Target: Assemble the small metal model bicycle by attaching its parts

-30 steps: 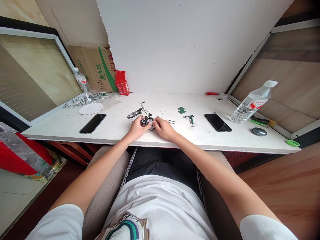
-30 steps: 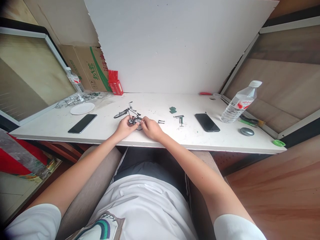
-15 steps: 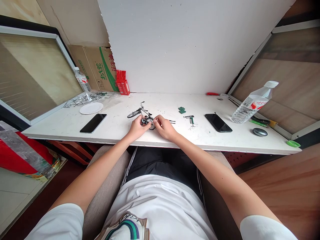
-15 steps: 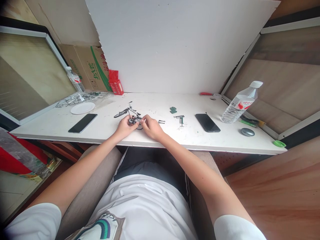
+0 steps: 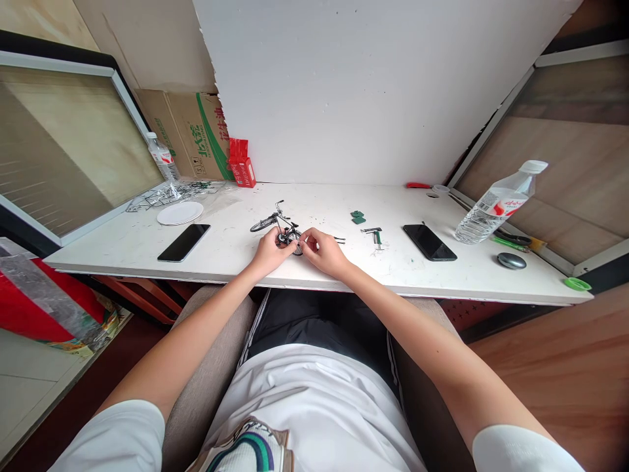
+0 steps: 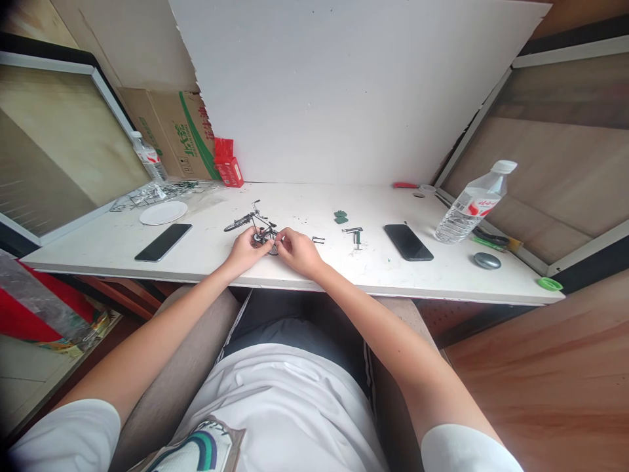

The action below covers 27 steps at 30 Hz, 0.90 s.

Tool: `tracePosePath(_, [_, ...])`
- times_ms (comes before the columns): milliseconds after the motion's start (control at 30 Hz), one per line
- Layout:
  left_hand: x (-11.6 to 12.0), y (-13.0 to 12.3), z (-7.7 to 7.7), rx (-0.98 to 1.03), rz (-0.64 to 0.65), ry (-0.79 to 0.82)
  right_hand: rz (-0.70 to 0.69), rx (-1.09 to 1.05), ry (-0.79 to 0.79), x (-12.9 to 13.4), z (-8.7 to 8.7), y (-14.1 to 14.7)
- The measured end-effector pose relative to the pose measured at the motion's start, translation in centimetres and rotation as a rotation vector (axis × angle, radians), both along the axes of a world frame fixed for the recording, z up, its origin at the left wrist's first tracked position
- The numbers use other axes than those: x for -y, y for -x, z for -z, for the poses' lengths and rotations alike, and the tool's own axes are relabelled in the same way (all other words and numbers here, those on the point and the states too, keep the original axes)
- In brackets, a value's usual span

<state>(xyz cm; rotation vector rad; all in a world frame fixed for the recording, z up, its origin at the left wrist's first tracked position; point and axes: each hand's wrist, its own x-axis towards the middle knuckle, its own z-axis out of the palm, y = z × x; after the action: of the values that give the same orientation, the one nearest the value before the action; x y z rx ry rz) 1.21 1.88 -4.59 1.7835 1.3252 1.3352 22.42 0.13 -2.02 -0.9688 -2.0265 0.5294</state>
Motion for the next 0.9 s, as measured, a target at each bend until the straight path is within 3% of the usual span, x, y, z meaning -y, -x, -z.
tracePosePath(633, [0.53, -0.12, -0.55, -0.037, 0.024, -0.04, 0.034, 0.042, 0.038, 0.29, -0.34, 0.11])
tracePosePath(900, [0.3, -0.32, -0.47, 0.073, 0.039, 0.021, 0.059, 0.076, 0.013, 0.35, -0.19, 0.24])
